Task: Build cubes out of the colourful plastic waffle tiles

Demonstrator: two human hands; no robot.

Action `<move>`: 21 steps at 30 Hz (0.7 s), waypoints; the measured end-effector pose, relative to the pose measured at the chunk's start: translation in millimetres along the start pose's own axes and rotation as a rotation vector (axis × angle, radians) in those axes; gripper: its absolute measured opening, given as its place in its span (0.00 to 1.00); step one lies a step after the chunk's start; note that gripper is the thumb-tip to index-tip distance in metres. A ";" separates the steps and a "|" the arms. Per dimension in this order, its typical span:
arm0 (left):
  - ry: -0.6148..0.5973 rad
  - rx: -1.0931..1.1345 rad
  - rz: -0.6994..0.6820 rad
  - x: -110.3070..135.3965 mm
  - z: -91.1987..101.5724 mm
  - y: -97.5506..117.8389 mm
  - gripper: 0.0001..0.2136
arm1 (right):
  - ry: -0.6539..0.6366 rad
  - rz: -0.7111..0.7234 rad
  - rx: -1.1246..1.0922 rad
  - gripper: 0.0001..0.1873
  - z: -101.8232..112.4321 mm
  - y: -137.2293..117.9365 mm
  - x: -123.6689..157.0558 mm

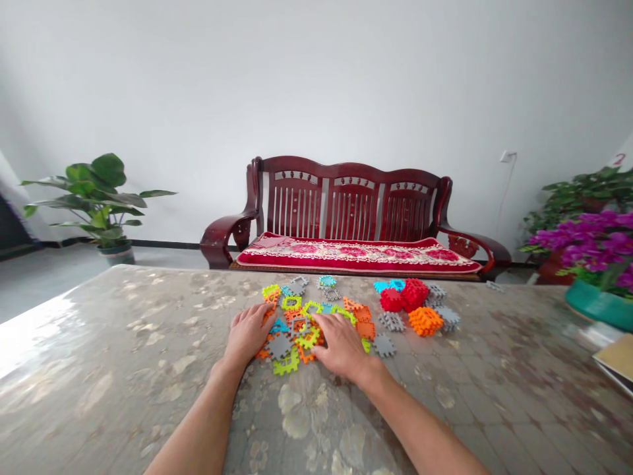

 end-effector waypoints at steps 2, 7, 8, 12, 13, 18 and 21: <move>0.008 0.007 -0.004 0.0 -0.1 -0.2 0.18 | -0.040 -0.022 0.033 0.33 -4.7 -0.1 -4.5; 0.027 0.022 -0.015 -0.9 -1.4 -2.0 0.18 | -0.059 -0.075 0.070 0.31 -8.4 -0.7 -7.1; 0.026 0.025 -0.012 -1.2 -1.7 -2.4 0.18 | -0.050 -0.073 0.069 0.31 -7.6 -0.9 -6.5; 0.021 0.030 -0.001 -1.5 -1.3 -2.4 0.18 | 0.001 -0.057 0.095 0.28 -1.5 2.0 -0.5; 0.018 0.030 0.000 -1.3 -0.9 -2.0 0.18 | 0.019 -0.060 0.107 0.28 0.6 4.5 2.1; 0.010 0.023 -0.002 -0.5 0.8 0.1 0.18 | 0.123 -0.190 0.122 0.28 13.8 34.0 20.7; 0.010 0.028 0.001 -0.5 0.2 -0.7 0.18 | 0.169 -0.322 0.129 0.28 20.5 58.2 33.2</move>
Point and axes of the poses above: each hand's wrist, its own x-axis away from the middle knuckle, its own z-axis out of the back of the hand, y = z × x, the point moved 4 cm from there along -x, towards the middle knuckle, and after that the axes turned 13 degrees about x, right-handed, at the moved point
